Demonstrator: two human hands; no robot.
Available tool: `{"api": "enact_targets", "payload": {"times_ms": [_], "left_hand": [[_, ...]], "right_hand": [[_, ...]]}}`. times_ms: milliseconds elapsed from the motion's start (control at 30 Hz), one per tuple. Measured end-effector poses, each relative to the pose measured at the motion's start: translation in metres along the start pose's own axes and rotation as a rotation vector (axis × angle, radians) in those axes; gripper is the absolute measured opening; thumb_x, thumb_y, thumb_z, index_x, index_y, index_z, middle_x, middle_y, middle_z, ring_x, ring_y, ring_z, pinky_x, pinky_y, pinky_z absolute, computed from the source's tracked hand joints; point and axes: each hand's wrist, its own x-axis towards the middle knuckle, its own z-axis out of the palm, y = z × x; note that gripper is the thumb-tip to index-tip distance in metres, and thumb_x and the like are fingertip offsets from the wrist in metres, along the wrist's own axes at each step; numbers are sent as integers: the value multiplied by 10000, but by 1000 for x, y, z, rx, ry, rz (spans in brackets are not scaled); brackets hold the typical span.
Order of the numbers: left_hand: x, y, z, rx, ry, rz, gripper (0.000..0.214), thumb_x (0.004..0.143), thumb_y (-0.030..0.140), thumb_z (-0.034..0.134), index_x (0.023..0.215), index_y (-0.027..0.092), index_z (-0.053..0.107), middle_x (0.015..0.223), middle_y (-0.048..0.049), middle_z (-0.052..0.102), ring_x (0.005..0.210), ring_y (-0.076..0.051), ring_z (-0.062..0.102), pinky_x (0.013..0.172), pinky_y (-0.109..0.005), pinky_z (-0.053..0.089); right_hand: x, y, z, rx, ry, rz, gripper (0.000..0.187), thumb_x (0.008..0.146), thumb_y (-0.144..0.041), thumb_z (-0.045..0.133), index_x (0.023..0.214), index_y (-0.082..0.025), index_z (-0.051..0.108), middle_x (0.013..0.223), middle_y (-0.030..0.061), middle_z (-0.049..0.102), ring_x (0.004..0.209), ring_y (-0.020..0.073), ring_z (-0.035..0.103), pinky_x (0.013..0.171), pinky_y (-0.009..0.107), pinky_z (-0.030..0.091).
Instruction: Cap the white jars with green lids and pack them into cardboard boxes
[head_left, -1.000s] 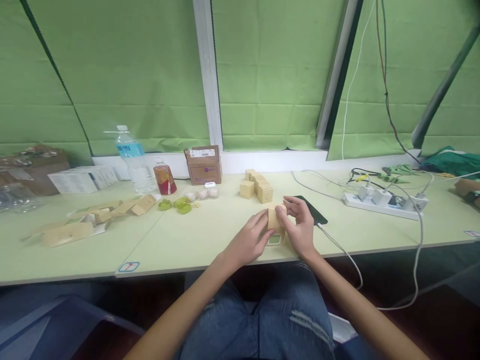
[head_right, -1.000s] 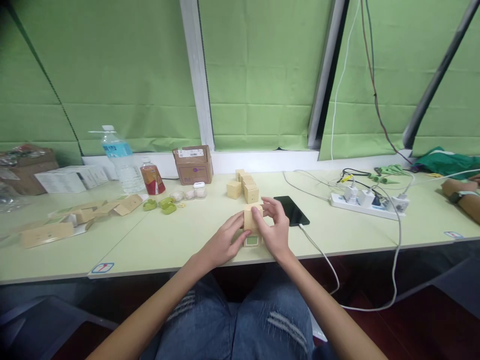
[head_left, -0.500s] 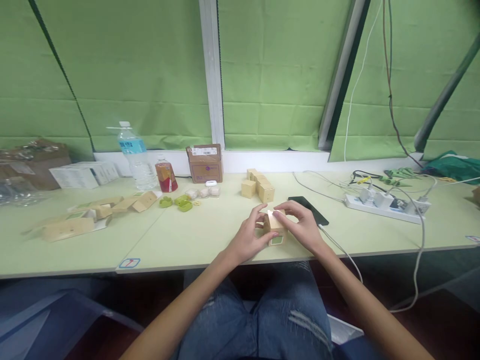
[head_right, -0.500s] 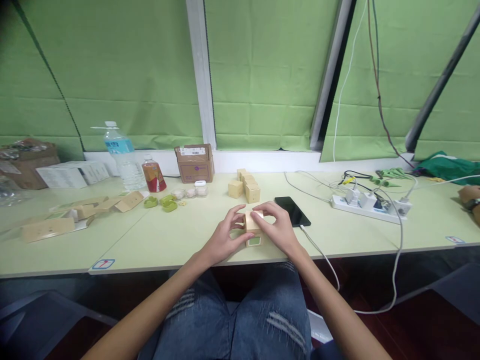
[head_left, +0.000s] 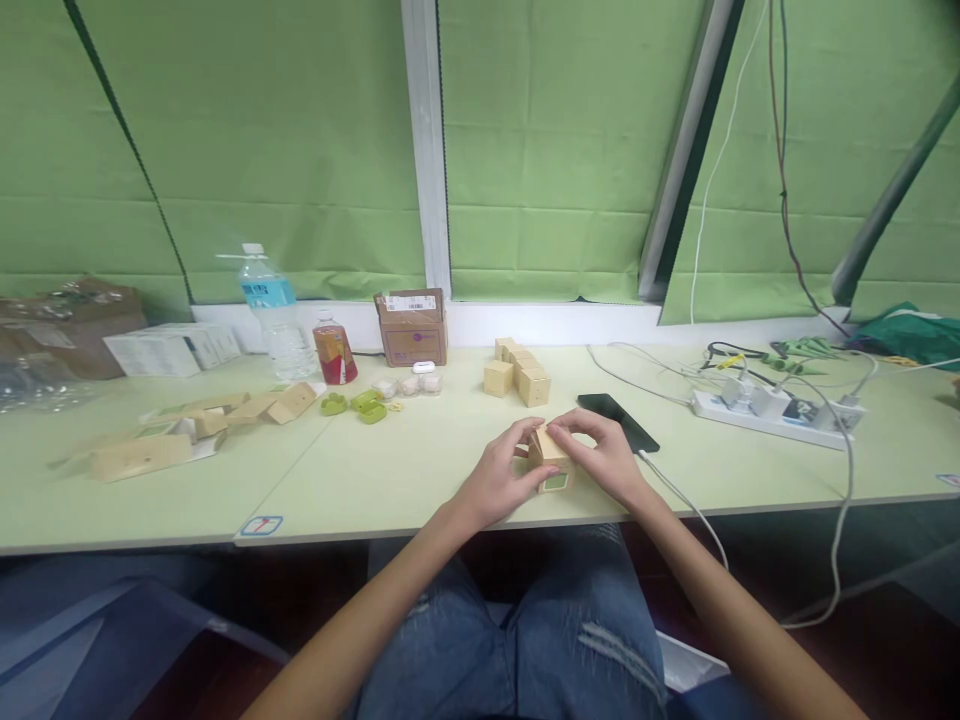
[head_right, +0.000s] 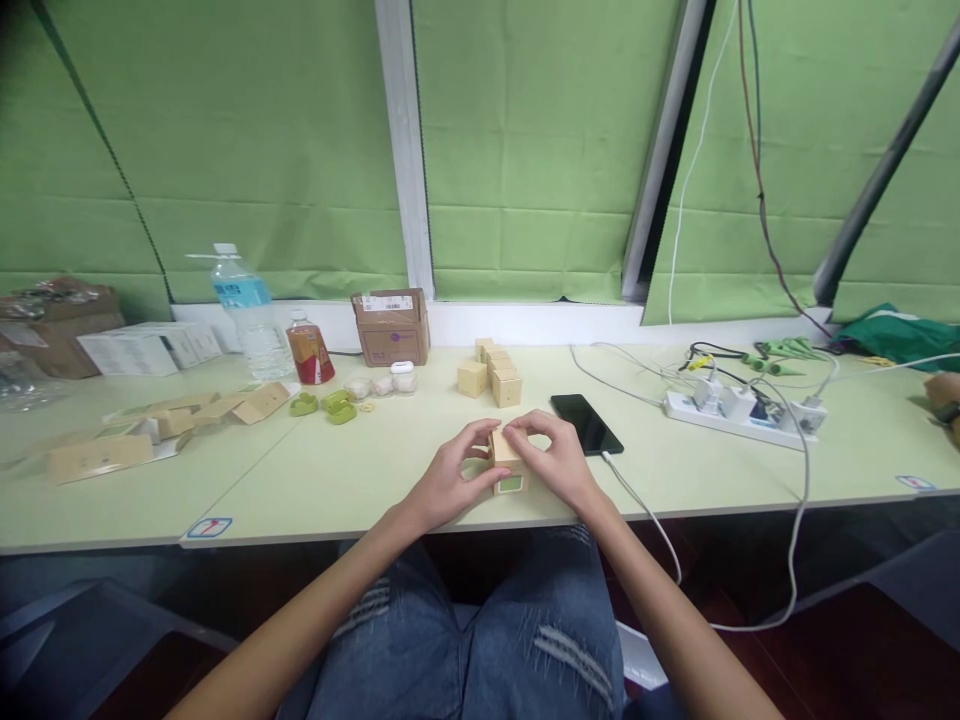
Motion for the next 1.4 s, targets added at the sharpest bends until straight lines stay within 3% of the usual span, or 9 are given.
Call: {"api": "enact_targets", "payload": {"times_ms": [167,333,500,700,833,1400], "left_hand": [[1,0,0,-24,-13,10,579,874,314,743,1399,222,516,1257,-108,652,1122,-226,642,990,-412,578],[2,-3,1,-39,2,-8,594,852,340,767,1385,207,541,1275,-121,651,1128,-238,647,987,-430,584],[2,-2,0,-28,1,5,654,854,307,762,1452,215,513,1317,-130,645,1142,-242,645,992,-437,583],[1,0,-1,12,-21,55,582,884,327,733,1428,235,550,1390,-126,617,1172,-245,631,990,-418,584],[1,-1,0,-16,1,20,637,854,324,767,1431,206,524,1352,-135,630,1158,-241,641,988,-423,588],[4,2,-1,-39,-12,-4,528,823,331,795,1298,199,606,1186,-94,696,1027,-208,684,970,-422,598]], "right_hand": [[0,-3,0,-12,63,-56,191,915,-381,668,858,-211,736,883,52,732,848,210,676,817,355,544],[1,-2,1,53,21,15,209,913,-400,670,856,-210,737,900,53,731,866,212,683,824,356,559],[2,-1,2,19,25,-19,233,915,-422,665,865,-208,744,905,62,731,868,214,683,809,354,570],[1,-1,1,7,26,-38,197,925,-382,662,869,-213,746,891,54,724,850,206,674,786,345,554],[0,-2,1,11,50,-42,184,917,-374,672,863,-211,740,897,52,721,853,205,673,804,352,553],[3,1,-3,18,-39,18,218,917,-399,645,844,-208,721,879,42,709,861,201,663,804,332,558]]}}
